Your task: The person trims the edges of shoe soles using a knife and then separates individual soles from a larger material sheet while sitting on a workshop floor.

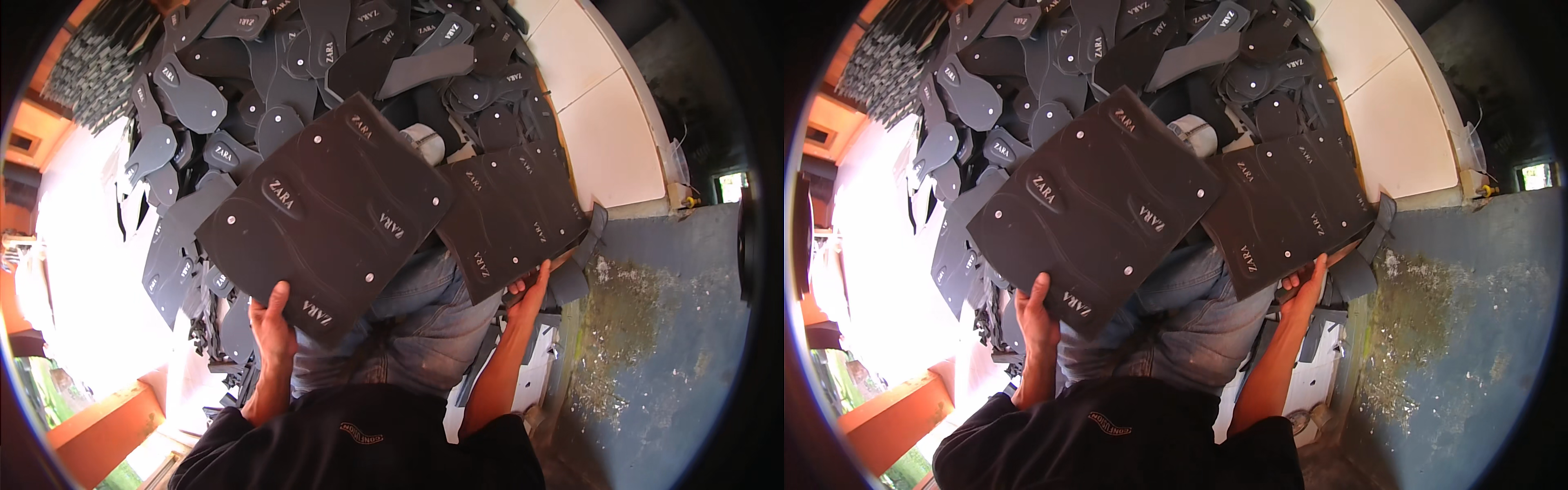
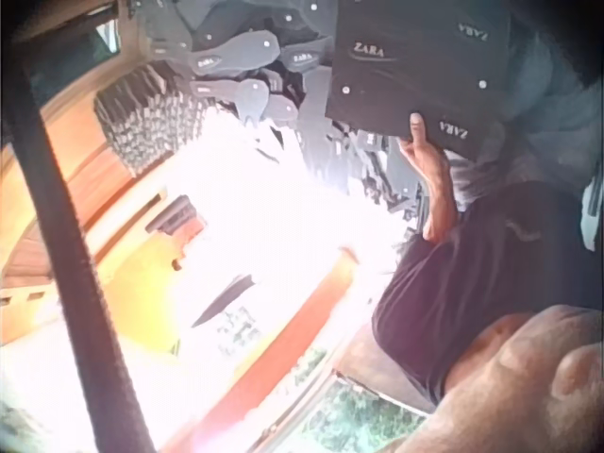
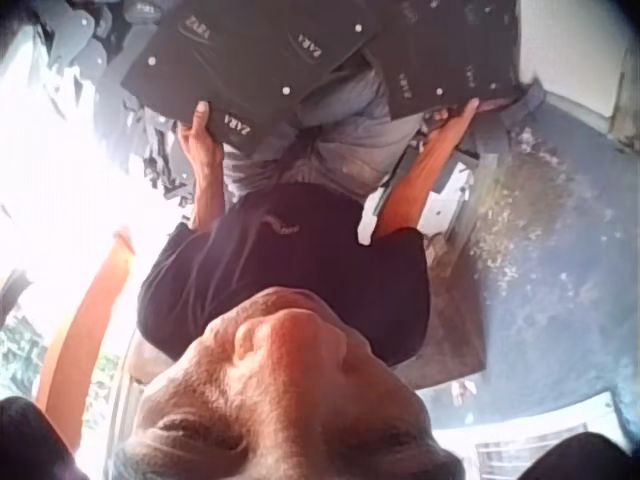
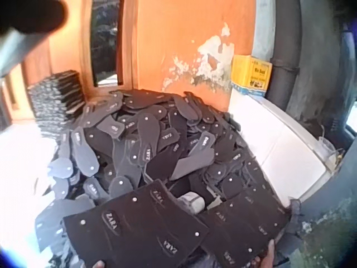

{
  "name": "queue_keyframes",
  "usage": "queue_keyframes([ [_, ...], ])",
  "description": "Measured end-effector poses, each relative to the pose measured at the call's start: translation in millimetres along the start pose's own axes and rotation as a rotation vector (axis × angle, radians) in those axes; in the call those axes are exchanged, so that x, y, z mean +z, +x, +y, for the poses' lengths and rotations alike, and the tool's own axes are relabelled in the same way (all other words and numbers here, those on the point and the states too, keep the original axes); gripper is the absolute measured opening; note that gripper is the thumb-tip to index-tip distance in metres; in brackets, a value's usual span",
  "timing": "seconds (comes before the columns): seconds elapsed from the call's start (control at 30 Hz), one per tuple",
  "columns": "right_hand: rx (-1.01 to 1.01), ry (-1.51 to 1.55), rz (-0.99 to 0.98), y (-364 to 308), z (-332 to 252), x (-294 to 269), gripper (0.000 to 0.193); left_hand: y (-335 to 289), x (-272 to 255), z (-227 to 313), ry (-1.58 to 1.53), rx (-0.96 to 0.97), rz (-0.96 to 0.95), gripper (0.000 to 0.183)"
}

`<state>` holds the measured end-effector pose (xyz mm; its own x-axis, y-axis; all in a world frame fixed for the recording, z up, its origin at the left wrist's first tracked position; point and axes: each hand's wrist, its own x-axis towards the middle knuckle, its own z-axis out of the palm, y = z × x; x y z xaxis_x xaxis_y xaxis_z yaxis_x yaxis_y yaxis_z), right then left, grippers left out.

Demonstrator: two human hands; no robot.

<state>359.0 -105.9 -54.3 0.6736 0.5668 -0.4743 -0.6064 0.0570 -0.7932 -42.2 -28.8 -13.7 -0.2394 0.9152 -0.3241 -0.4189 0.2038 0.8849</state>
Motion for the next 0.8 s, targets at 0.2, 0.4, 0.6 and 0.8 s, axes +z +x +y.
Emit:
queue_keyframes([
  [0.2,-0.172,-0.162,0.060,9,-12,30,0.026,20,-81,51,0.069,0.180,0.276,0.036],
  [0.4,-0.130,0.135,-0.108,-44,-22,36,0.038,58,-144,102,-0.005,0.272,0.328,0.049],
  [0.6,-0.203,0.030,-0.055,-73,1,58,0.033,60,-113,78,0.445,0.615,0.708,0.066],
  [0.8,-0.112,0.077,-0.040,-90,26,52,0.024,-27,50,3,0.149,-0.149,-0.393,0.053],
])
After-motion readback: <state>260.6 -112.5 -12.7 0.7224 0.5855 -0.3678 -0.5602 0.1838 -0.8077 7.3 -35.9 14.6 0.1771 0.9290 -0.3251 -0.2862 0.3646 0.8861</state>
